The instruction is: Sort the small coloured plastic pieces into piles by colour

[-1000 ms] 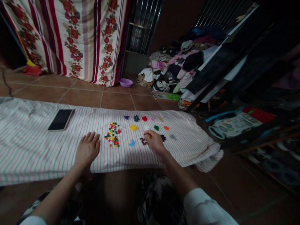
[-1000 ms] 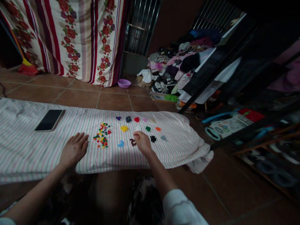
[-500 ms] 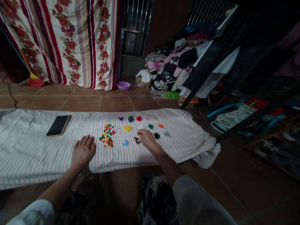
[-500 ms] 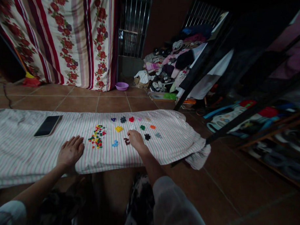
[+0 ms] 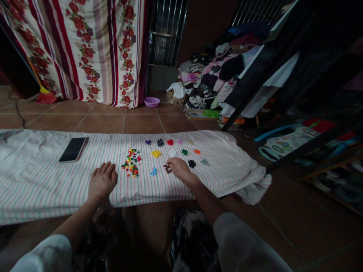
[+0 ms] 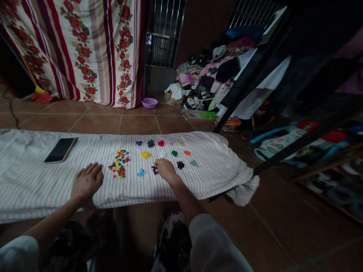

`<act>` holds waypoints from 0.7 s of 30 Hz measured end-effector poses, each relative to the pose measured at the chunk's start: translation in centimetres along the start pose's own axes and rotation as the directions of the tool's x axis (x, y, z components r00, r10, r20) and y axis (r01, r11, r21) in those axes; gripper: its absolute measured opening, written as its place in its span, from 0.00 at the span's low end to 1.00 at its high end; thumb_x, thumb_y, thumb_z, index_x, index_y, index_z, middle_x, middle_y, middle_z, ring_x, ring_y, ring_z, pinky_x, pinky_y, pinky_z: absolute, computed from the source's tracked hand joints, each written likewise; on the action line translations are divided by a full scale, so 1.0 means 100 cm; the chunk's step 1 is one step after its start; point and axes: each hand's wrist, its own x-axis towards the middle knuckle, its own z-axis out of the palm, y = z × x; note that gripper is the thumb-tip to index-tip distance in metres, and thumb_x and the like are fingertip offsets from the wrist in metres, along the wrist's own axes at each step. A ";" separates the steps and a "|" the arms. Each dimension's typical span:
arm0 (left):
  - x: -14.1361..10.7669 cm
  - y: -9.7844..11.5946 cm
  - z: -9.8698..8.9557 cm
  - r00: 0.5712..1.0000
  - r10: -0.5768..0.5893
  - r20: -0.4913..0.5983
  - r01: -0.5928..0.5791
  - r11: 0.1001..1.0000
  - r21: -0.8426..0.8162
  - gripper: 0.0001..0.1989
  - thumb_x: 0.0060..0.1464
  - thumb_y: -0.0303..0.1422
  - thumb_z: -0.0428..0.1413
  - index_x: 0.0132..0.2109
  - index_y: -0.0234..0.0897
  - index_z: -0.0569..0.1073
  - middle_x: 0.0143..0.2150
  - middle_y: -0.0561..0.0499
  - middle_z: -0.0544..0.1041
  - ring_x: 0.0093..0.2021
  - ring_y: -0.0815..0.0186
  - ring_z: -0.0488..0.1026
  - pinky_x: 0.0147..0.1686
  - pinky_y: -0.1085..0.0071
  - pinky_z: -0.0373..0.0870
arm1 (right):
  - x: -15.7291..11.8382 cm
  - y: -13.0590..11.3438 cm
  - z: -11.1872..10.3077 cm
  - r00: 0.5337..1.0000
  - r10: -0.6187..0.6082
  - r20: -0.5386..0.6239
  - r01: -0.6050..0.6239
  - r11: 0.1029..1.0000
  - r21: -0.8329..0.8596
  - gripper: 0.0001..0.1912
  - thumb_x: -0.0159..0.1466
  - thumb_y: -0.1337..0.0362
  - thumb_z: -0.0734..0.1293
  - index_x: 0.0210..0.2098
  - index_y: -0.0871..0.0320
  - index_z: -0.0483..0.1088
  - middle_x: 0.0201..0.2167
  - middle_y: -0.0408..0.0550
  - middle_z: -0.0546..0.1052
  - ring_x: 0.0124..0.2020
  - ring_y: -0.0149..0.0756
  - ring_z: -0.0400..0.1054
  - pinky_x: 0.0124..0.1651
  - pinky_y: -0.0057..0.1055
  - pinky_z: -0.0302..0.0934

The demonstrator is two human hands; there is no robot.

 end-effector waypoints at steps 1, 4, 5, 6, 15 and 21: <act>0.000 0.000 0.000 1.000 0.002 -0.002 -0.002 1.000 0.001 0.23 0.61 0.36 0.41 0.56 0.34 0.71 0.61 0.41 0.70 0.64 0.54 0.63 0.62 0.56 0.56 | 0.000 0.001 0.000 1.000 -0.008 0.004 0.008 1.000 0.007 0.14 0.63 0.75 0.60 0.38 0.58 0.76 0.37 0.50 0.78 0.39 0.34 0.71 0.41 0.26 0.57; 0.000 -0.001 0.002 1.000 0.005 -0.017 -0.005 1.000 -0.002 0.22 0.61 0.36 0.41 0.56 0.35 0.71 0.61 0.42 0.71 0.63 0.54 0.63 0.61 0.56 0.57 | 0.000 0.003 -0.001 1.000 -0.018 0.001 0.017 0.999 0.032 0.14 0.63 0.75 0.60 0.37 0.58 0.77 0.37 0.49 0.79 0.40 0.34 0.71 0.42 0.26 0.57; 0.000 -0.002 0.002 1.000 0.004 -0.023 -0.004 1.000 -0.005 0.22 0.61 0.36 0.41 0.56 0.36 0.71 0.61 0.42 0.71 0.63 0.55 0.63 0.61 0.56 0.57 | 0.000 0.003 -0.001 1.000 -0.015 -0.007 0.016 0.999 0.046 0.15 0.63 0.74 0.59 0.38 0.58 0.77 0.38 0.49 0.79 0.40 0.34 0.71 0.42 0.26 0.57; 0.000 -0.002 0.002 1.000 0.001 -0.027 -0.001 1.000 -0.009 0.22 0.61 0.36 0.41 0.56 0.36 0.71 0.61 0.42 0.71 0.63 0.55 0.63 0.61 0.56 0.57 | 0.000 0.004 0.000 1.000 -0.010 -0.015 0.011 0.998 0.065 0.15 0.64 0.74 0.59 0.39 0.57 0.77 0.38 0.49 0.79 0.40 0.34 0.71 0.42 0.26 0.57; 0.001 -0.001 0.001 1.000 -0.015 -0.016 0.015 0.999 -0.039 0.21 0.60 0.35 0.42 0.55 0.38 0.72 0.60 0.43 0.71 0.63 0.55 0.63 0.61 0.55 0.57 | 0.002 0.006 -0.005 0.998 0.055 -0.026 -0.051 0.990 0.135 0.15 0.65 0.71 0.59 0.43 0.56 0.77 0.41 0.49 0.80 0.42 0.36 0.72 0.45 0.27 0.58; 0.002 0.000 0.000 1.000 -0.027 0.001 0.027 0.999 -0.033 0.21 0.60 0.34 0.42 0.55 0.36 0.72 0.61 0.42 0.70 0.64 0.55 0.63 0.61 0.55 0.57 | 0.010 0.004 -0.009 0.997 0.064 0.035 -0.069 0.983 0.169 0.16 0.64 0.71 0.59 0.43 0.58 0.76 0.40 0.50 0.80 0.42 0.37 0.72 0.45 0.28 0.59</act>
